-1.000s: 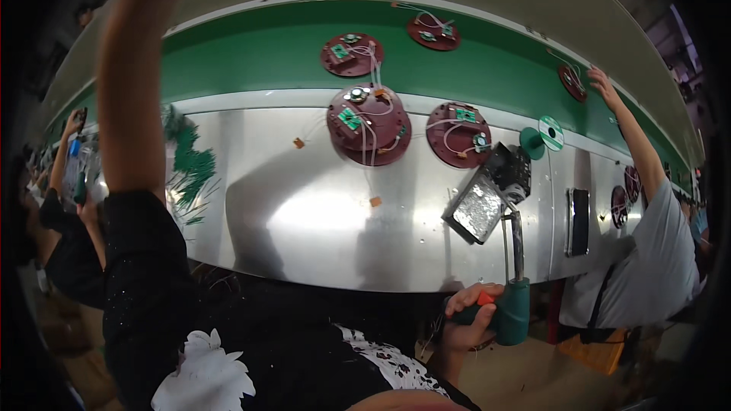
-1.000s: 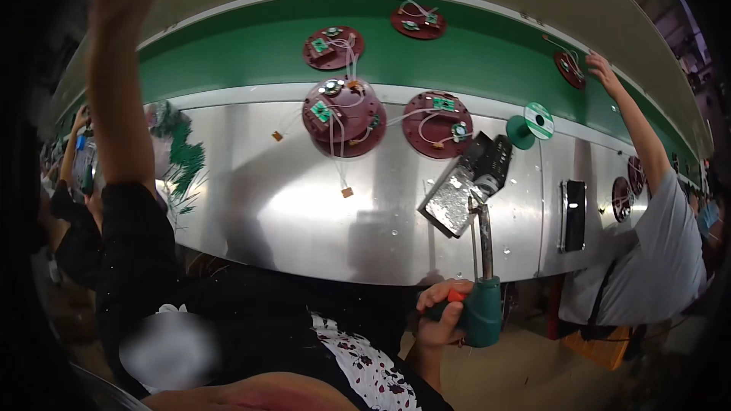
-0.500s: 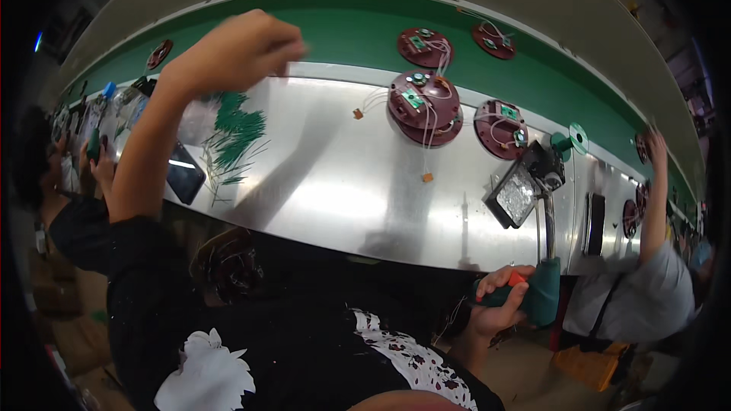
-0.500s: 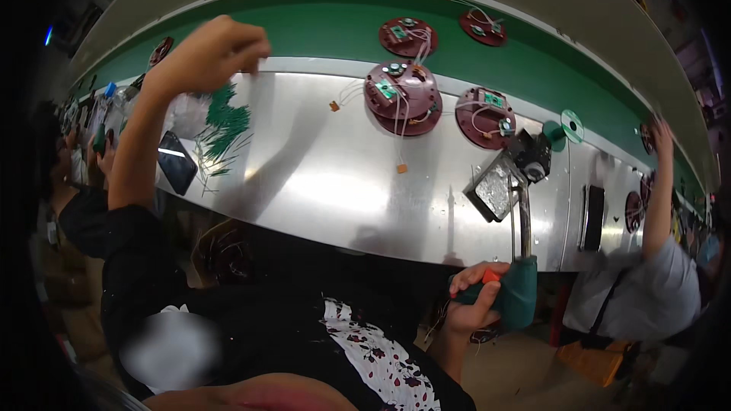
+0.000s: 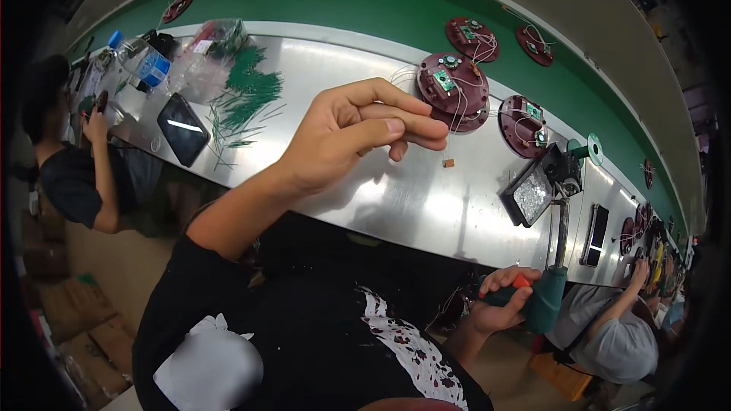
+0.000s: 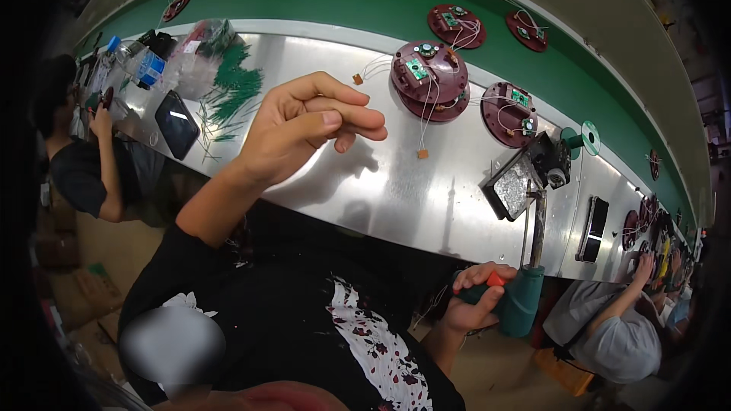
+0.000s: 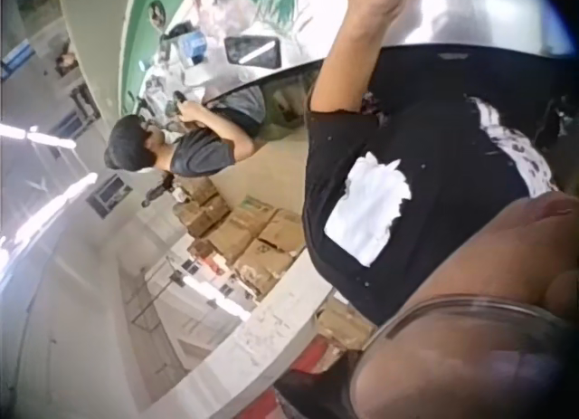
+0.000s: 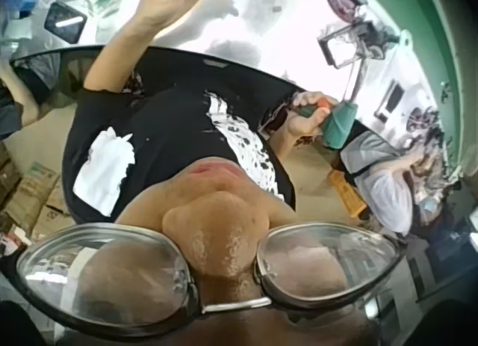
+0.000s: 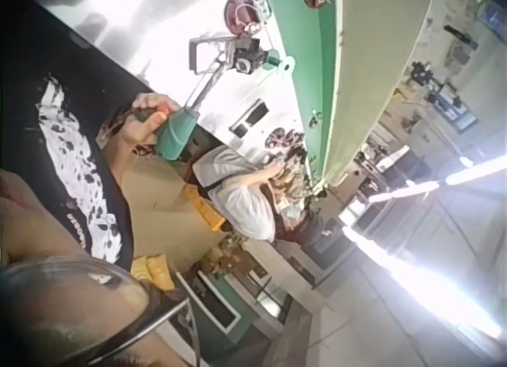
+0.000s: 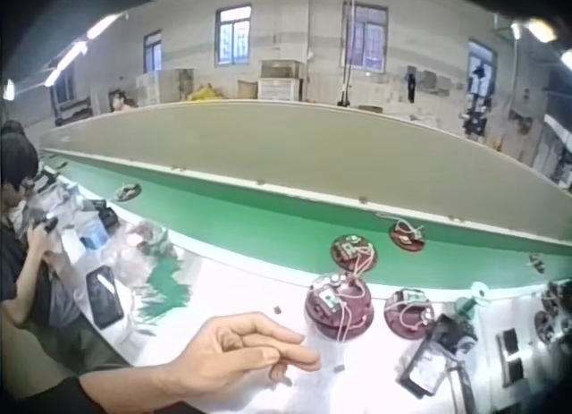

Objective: Solder electrical wires onto circular circuit board units on an assembly line.

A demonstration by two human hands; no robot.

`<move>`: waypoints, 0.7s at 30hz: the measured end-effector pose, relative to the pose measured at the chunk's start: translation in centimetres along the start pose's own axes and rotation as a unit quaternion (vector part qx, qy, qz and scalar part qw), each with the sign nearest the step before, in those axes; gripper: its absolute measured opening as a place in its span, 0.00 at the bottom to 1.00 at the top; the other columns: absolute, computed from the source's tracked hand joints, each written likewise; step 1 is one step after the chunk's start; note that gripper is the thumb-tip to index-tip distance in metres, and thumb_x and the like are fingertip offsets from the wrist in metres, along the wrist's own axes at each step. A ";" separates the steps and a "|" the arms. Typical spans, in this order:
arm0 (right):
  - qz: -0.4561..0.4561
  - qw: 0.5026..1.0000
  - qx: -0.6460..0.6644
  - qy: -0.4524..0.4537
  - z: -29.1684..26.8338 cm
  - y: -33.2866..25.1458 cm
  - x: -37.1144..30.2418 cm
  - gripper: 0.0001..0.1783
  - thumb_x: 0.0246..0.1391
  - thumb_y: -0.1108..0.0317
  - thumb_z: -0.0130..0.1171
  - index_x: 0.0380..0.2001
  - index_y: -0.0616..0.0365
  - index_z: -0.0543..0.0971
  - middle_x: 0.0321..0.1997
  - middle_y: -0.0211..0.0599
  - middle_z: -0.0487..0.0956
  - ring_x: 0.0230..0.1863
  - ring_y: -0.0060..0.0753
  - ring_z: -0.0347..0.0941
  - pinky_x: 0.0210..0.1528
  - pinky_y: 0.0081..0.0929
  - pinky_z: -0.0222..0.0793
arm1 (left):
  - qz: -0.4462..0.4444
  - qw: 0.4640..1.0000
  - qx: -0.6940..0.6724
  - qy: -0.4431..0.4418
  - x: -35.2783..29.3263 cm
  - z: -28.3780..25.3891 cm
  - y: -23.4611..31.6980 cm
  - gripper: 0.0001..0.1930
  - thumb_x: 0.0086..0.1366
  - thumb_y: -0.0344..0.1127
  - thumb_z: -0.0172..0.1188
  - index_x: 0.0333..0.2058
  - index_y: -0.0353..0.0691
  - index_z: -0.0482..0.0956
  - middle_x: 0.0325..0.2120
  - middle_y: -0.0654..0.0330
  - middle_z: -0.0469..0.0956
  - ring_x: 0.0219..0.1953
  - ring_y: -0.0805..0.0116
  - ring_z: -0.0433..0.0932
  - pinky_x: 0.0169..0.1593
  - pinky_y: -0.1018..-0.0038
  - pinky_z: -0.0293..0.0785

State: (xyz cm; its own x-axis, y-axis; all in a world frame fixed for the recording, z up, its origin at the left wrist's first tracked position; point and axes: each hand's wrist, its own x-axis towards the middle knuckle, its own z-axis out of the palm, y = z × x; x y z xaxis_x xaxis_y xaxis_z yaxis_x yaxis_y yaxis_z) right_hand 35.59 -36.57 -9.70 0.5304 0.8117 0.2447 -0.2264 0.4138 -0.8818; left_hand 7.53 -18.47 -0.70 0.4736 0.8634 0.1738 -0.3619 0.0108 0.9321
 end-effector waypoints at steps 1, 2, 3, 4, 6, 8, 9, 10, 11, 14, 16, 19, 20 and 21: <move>-0.003 1.000 -0.005 -0.004 0.1 0.0 0.0 0.20 0.70 0.53 0.50 0.52 0.57 0.66 0.30 0.34 0.68 0.26 0.23 0.64 0.22 0.18 0.64 | 0.010 1.000 -0.022 0.002 -0.2 0.3 -0.4 0.12 0.70 0.27 0.51 0.49 0.30 0.75 0.46 0.43 0.83 0.50 0.54 0.84 0.42 0.73 0.76; 0.001 1.000 -0.010 -0.005 0.1 0.1 -0.1 0.20 0.70 0.53 0.50 0.52 0.57 0.66 0.30 0.34 0.68 0.26 0.23 0.64 0.22 0.18 0.64 | 0.020 0.999 -0.044 0.005 -0.5 0.5 -0.7 0.12 0.70 0.27 0.51 0.49 0.30 0.75 0.46 0.42 0.83 0.50 0.53 0.84 0.40 0.74 0.75; 0.005 1.000 -0.010 -0.001 0.1 0.2 -0.2 0.19 0.70 0.52 0.50 0.51 0.57 0.66 0.30 0.34 0.68 0.25 0.23 0.64 0.21 0.18 0.64 | 0.030 0.997 -0.066 0.007 -0.7 0.6 -1.0 0.12 0.70 0.27 0.51 0.49 0.30 0.75 0.46 0.42 0.83 0.50 0.52 0.84 0.39 0.74 0.75; 0.009 1.000 -0.010 0.004 0.1 0.2 -0.3 0.19 0.70 0.52 0.50 0.51 0.57 0.66 0.30 0.33 0.68 0.25 0.23 0.64 0.21 0.18 0.64 | 0.029 0.997 -0.071 0.011 -0.9 0.7 -1.2 0.12 0.70 0.27 0.51 0.49 0.30 0.75 0.46 0.42 0.83 0.50 0.52 0.84 0.39 0.74 0.75; 0.016 1.000 -0.015 0.006 0.1 0.3 -0.4 0.19 0.70 0.52 0.50 0.50 0.56 0.66 0.30 0.33 0.68 0.25 0.23 0.64 0.21 0.18 0.64 | 0.035 0.994 -0.105 0.013 -1.4 0.7 -1.4 0.12 0.70 0.26 0.49 0.50 0.30 0.74 0.46 0.41 0.83 0.50 0.52 0.83 0.39 0.74 0.75; 0.018 1.000 -0.021 0.003 0.1 0.2 -0.6 0.19 0.70 0.52 0.51 0.50 0.56 0.66 0.30 0.33 0.68 0.25 0.23 0.65 0.21 0.18 0.64 | 0.038 0.991 -0.125 0.019 -1.8 0.9 -1.5 0.13 0.70 0.26 0.49 0.50 0.30 0.74 0.46 0.41 0.82 0.51 0.51 0.83 0.39 0.74 0.75; 0.020 1.000 -0.024 0.001 0.0 0.2 -0.6 0.20 0.70 0.52 0.51 0.50 0.56 0.66 0.30 0.33 0.68 0.25 0.23 0.65 0.21 0.18 0.64 | 0.045 0.993 -0.111 0.021 -1.9 1.2 -1.4 0.13 0.70 0.26 0.49 0.50 0.30 0.74 0.47 0.40 0.82 0.51 0.51 0.83 0.40 0.74 0.75; 0.023 0.999 -0.027 -0.002 0.0 0.2 -0.6 0.20 0.70 0.52 0.51 0.50 0.56 0.66 0.30 0.33 0.68 0.25 0.23 0.65 0.21 0.18 0.64 | 0.052 0.994 -0.097 0.023 -2.0 1.4 -1.4 0.13 0.70 0.26 0.48 0.51 0.30 0.73 0.48 0.40 0.82 0.52 0.51 0.83 0.40 0.74 0.75; 0.024 0.999 -0.027 -0.008 -0.1 0.3 -0.5 0.20 0.70 0.52 0.51 0.50 0.56 0.66 0.30 0.33 0.68 0.25 0.23 0.65 0.21 0.18 0.64 | 0.058 0.995 -0.081 0.023 -2.1 1.6 -1.3 0.13 0.71 0.27 0.48 0.51 0.30 0.73 0.48 0.40 0.81 0.52 0.51 0.82 0.40 0.74 0.75; 0.027 0.999 -0.026 -0.022 0.0 0.2 -0.5 0.19 0.70 0.52 0.51 0.50 0.56 0.66 0.30 0.33 0.68 0.25 0.23 0.65 0.21 0.18 0.64 | 0.071 0.994 -0.081 0.031 -2.5 1.8 -1.4 0.13 0.71 0.26 0.49 0.51 0.28 0.73 0.49 0.39 0.81 0.52 0.52 0.83 0.44 0.74 0.77; 0.022 0.999 -0.036 -0.022 0.1 0.2 -0.6 0.19 0.70 0.52 0.51 0.50 0.56 0.66 0.30 0.33 0.68 0.25 0.23 0.65 0.22 0.18 0.64 | 0.077 0.993 -0.080 0.034 -2.8 2.0 -1.2 0.13 0.71 0.26 0.50 0.51 0.27 0.73 0.49 0.38 0.80 0.51 0.52 0.83 0.45 0.74 0.78; 0.023 0.999 -0.041 -0.022 0.3 0.3 -0.7 0.19 0.70 0.52 0.51 0.51 0.55 0.66 0.30 0.33 0.67 0.25 0.23 0.65 0.22 0.19 0.64 | 0.072 0.992 -0.098 0.043 -3.1 2.3 -0.7 0.13 0.72 0.26 0.50 0.52 0.28 0.73 0.50 0.39 0.80 0.52 0.54 0.83 0.46 0.73 0.78; 0.025 0.999 -0.041 -0.022 0.3 0.4 -0.7 0.19 0.70 0.53 0.51 0.51 0.55 0.66 0.30 0.33 0.67 0.25 0.23 0.65 0.22 0.19 0.64 | 0.071 0.992 -0.099 0.044 -3.2 2.3 -0.6 0.13 0.72 0.26 0.50 0.52 0.28 0.73 0.50 0.39 0.80 0.52 0.54 0.83 0.46 0.73 0.78; 0.027 0.999 -0.040 -0.022 0.4 0.4 -0.7 0.19 0.70 0.53 0.51 0.51 0.55 0.66 0.30 0.33 0.67 0.25 0.23 0.65 0.22 0.19 0.64 | 0.068 0.992 -0.096 0.041 -3.4 2.3 -0.5 0.13 0.72 0.27 0.49 0.52 0.29 0.72 0.51 0.39 0.80 0.53 0.52 0.82 0.45 0.73 0.78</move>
State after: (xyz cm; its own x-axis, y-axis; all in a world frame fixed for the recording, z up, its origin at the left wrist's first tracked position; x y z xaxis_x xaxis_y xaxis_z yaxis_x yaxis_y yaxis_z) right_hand 34.78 -36.82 -10.12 0.4815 0.8506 0.2113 -0.1867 0.3351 -0.9235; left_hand 7.92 -22.59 -1.01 0.3463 0.9013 0.2604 -0.5684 -0.0193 0.8225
